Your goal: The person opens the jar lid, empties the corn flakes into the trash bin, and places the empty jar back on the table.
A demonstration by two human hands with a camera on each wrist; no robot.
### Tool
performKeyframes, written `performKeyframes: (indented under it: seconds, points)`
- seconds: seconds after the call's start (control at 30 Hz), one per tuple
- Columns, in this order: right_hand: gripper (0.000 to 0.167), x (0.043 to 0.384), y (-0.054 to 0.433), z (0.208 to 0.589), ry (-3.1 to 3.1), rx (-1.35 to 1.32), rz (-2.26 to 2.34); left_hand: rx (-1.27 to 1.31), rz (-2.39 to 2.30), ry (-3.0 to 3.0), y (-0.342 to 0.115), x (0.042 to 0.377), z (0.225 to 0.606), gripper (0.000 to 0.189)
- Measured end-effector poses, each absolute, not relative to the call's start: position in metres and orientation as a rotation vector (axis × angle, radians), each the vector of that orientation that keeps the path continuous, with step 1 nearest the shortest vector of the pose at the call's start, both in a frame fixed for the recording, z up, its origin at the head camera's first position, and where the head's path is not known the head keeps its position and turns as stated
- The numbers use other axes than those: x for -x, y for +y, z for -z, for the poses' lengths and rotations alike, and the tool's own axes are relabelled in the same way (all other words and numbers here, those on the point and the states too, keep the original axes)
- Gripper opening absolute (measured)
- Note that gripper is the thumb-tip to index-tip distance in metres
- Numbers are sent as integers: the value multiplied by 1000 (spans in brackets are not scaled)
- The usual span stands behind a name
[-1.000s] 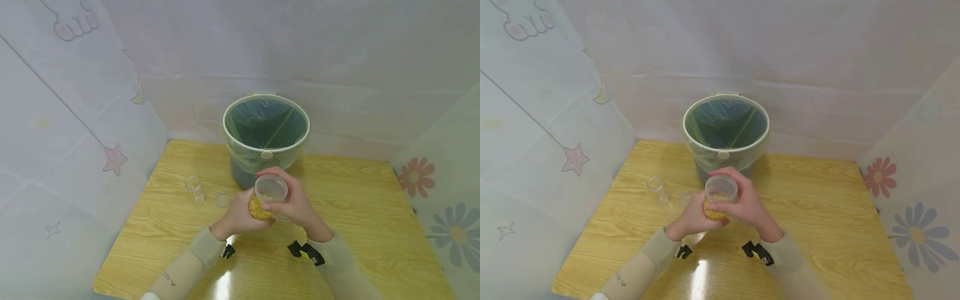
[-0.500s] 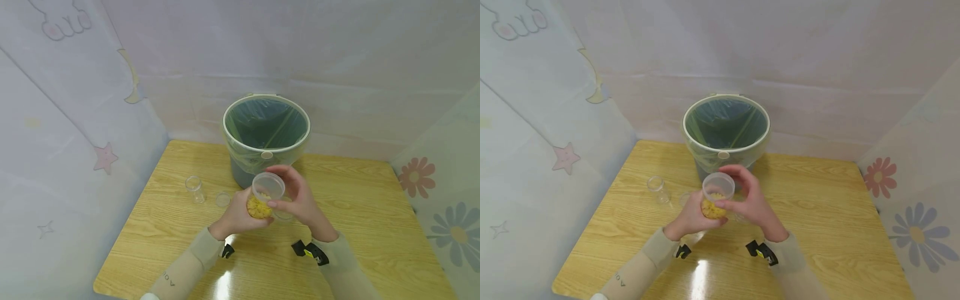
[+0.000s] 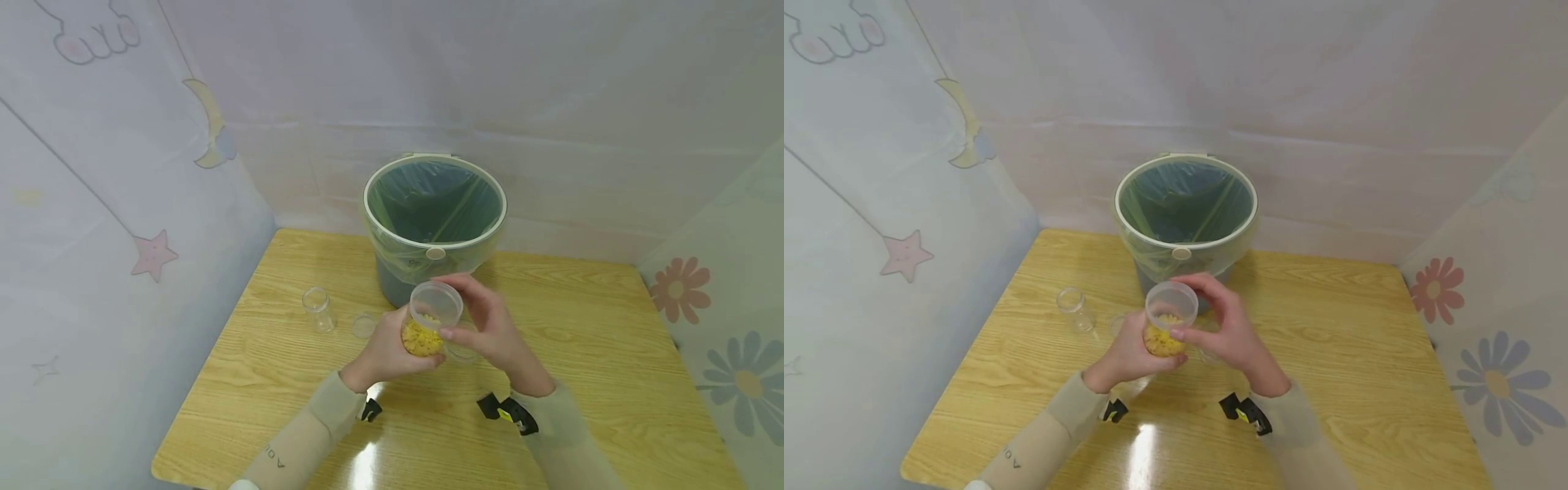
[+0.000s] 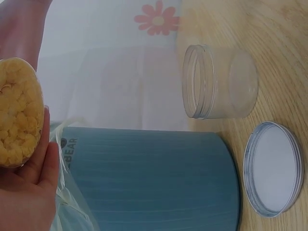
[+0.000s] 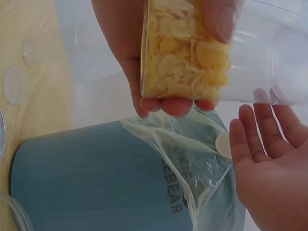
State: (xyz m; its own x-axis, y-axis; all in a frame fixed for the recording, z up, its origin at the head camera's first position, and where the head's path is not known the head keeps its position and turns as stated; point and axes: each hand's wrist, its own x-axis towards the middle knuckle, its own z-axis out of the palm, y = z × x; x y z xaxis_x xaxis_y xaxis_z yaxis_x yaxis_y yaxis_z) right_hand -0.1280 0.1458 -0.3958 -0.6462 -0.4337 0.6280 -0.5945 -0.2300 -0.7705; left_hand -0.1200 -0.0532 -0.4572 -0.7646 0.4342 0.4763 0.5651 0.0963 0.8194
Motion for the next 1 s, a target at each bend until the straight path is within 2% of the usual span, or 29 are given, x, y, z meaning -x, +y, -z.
performKeyframes:
  seconds: [0.23, 0.7, 1.0]
  points:
    - [65, 127, 139, 396, -1819, -1221, -2051, 1003, 1735, -2278, -52, 118, 457, 57]
    - [60, 127, 137, 384, -1550, -1195, -2238, 994, 1715, -2342, -52, 118, 455, 55]
    - [64, 128, 146, 383, -1580, -1048, -2183, 1010, 1743, -2322, -54, 119, 456, 53]
